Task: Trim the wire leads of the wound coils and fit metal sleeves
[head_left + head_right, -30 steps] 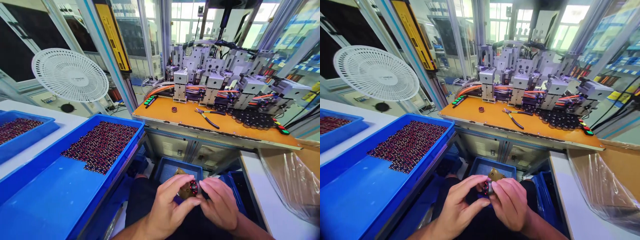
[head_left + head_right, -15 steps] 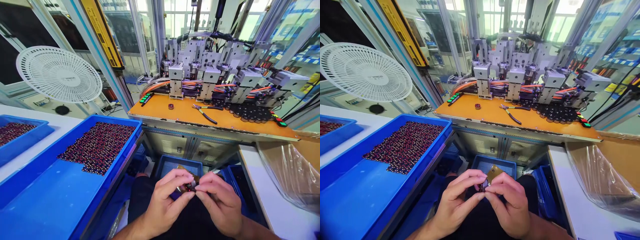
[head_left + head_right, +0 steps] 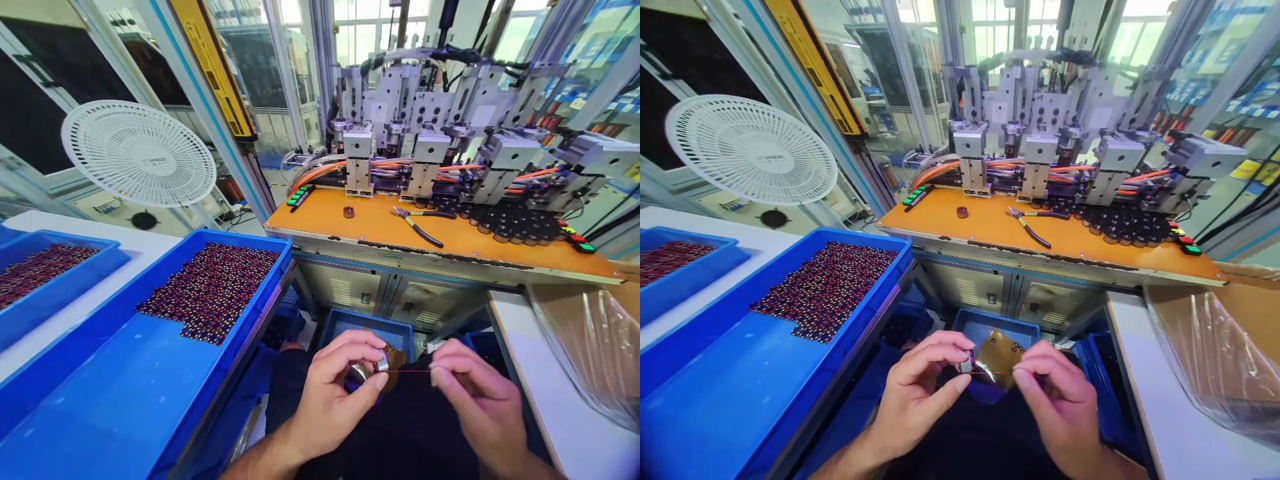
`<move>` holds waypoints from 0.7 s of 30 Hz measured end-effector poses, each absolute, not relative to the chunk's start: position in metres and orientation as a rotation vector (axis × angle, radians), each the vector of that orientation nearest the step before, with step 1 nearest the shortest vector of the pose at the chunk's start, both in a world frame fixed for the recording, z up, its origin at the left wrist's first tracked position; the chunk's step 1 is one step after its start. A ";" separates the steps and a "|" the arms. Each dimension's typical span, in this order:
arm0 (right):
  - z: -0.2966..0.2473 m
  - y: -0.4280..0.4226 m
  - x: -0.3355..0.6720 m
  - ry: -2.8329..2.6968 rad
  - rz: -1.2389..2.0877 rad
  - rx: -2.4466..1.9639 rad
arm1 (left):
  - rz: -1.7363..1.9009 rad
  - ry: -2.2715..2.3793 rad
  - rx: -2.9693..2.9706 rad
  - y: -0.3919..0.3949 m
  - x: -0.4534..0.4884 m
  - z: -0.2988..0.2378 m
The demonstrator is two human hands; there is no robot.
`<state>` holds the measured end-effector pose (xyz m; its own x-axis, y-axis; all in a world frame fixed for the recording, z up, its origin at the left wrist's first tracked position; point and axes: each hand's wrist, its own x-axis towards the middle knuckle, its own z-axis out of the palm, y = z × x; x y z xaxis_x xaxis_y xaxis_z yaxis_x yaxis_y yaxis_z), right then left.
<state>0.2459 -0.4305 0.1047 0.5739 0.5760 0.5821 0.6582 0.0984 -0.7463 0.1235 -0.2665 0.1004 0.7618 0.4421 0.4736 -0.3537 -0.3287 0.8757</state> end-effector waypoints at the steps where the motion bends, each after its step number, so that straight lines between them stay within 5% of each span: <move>1: 0.105 -0.435 0.248 -1.091 -0.179 -1.596 | 0.846 0.059 1.822 -0.265 0.123 0.102; 6: 0.111 -0.437 0.240 -1.535 -0.710 -1.622 | 0.956 -0.071 2.137 -0.266 0.124 0.108; 9: 0.115 -0.420 0.233 -1.683 -0.748 -1.621 | 0.958 -0.130 2.179 -0.269 0.125 0.107; 21: 0.121 -0.408 0.236 -1.069 0.450 -1.596 | 0.919 -0.133 1.935 -0.263 0.113 0.099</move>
